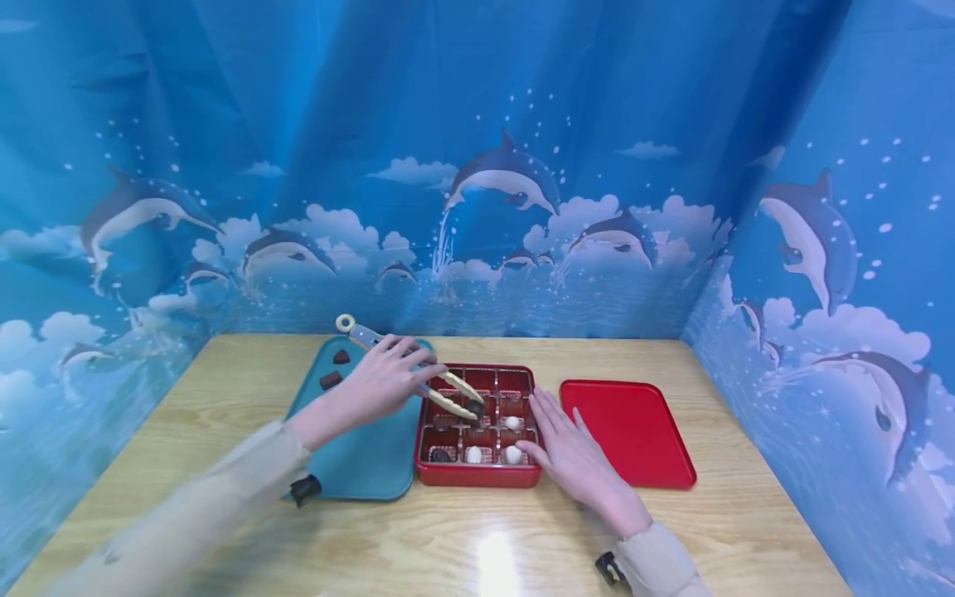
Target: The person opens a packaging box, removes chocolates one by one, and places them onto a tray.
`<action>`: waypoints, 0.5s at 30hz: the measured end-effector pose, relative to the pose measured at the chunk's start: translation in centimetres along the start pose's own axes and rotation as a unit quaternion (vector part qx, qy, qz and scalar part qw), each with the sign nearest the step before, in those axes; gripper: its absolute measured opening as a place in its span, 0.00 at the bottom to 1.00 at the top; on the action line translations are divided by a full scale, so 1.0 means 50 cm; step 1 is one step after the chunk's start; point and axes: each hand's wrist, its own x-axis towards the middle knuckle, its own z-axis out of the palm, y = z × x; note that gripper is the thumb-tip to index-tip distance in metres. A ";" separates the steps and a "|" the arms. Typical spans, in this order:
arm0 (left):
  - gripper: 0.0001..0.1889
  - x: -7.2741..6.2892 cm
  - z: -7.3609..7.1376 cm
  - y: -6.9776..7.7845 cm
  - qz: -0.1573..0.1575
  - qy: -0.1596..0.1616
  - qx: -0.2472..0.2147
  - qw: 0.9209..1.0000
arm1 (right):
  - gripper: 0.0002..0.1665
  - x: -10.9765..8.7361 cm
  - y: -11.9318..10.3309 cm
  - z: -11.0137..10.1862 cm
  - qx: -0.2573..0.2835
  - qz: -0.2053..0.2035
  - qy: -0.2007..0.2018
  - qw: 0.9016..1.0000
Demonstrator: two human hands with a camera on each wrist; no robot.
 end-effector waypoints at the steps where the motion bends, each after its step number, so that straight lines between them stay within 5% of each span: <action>1: 0.21 -0.003 0.001 -0.001 -0.006 -0.001 -0.007 1.000 | 0.48 0.000 0.000 0.000 0.000 0.000 0.000 1.000; 15: 0.21 -0.055 -0.019 -0.039 -0.082 0.029 -0.062 0.994 | 0.48 -0.001 -0.001 -0.001 0.002 0.003 -0.001 1.000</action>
